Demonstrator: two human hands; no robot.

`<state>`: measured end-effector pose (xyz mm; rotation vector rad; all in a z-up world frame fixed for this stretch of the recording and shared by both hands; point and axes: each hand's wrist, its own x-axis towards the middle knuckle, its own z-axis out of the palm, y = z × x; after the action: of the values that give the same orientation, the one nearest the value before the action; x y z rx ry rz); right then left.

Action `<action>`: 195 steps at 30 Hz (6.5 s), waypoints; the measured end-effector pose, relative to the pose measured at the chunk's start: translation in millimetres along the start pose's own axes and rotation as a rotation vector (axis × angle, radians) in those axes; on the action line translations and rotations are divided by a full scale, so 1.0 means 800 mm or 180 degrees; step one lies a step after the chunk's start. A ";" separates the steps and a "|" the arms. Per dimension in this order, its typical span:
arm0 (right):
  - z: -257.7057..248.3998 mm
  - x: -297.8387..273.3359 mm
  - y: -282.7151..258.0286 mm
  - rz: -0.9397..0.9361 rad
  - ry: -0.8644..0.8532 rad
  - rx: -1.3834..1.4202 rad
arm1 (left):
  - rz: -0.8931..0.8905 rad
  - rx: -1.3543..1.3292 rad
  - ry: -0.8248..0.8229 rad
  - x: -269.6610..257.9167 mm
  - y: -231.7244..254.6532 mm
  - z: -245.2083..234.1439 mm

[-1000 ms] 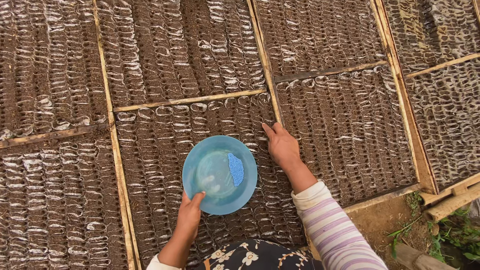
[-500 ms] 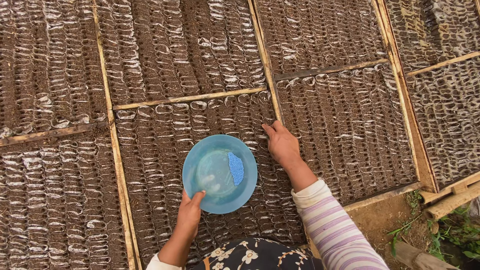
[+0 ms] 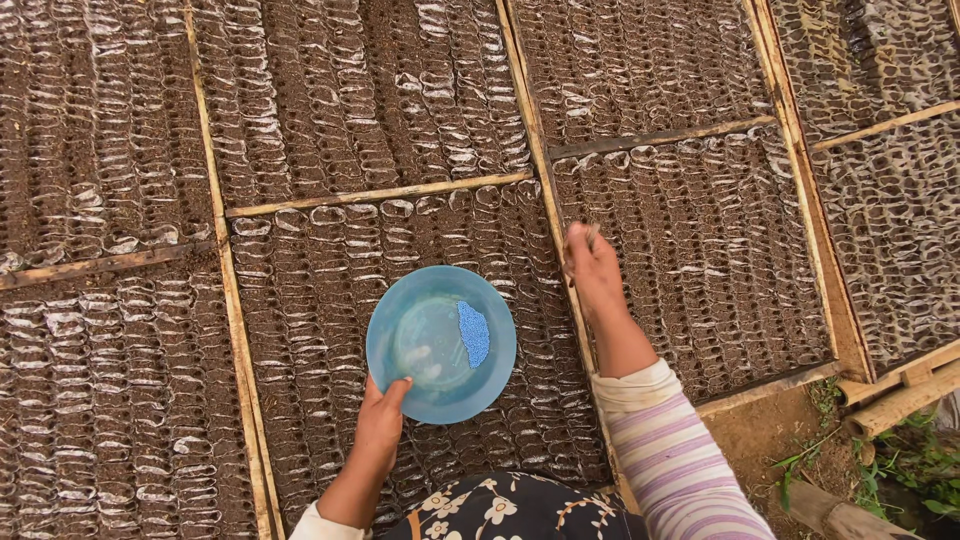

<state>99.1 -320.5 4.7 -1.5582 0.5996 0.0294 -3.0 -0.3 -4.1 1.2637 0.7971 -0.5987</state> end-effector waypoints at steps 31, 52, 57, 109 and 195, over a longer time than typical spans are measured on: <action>0.002 -0.134 -0.041 -0.0638 -0.0648 -0.1018 | 0.0763 0.0375 -0.0675 -0.018 -0.004 0.001; 0.045 -0.150 0.046 -0.3213 -0.0693 -0.3889 | 0.0208 0.0381 -0.0284 -0.005 -0.037 0.001; 0.043 -0.151 0.043 -0.2970 -0.0754 -0.3541 | 0.0039 0.0718 -0.0143 -0.015 -0.017 0.009; -0.011 0.019 0.036 -0.0761 -0.0778 -0.2929 | 0.0189 -0.0264 0.0283 0.013 0.007 0.000; 0.000 -0.043 0.038 -0.0168 -0.0206 -0.2795 | -0.0035 0.0584 0.0006 -0.045 0.009 -0.008</action>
<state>58.3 -307.0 -10.3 -2.4083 0.5160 0.3397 -20.5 6.0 28.5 1.4282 0.7642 -0.6917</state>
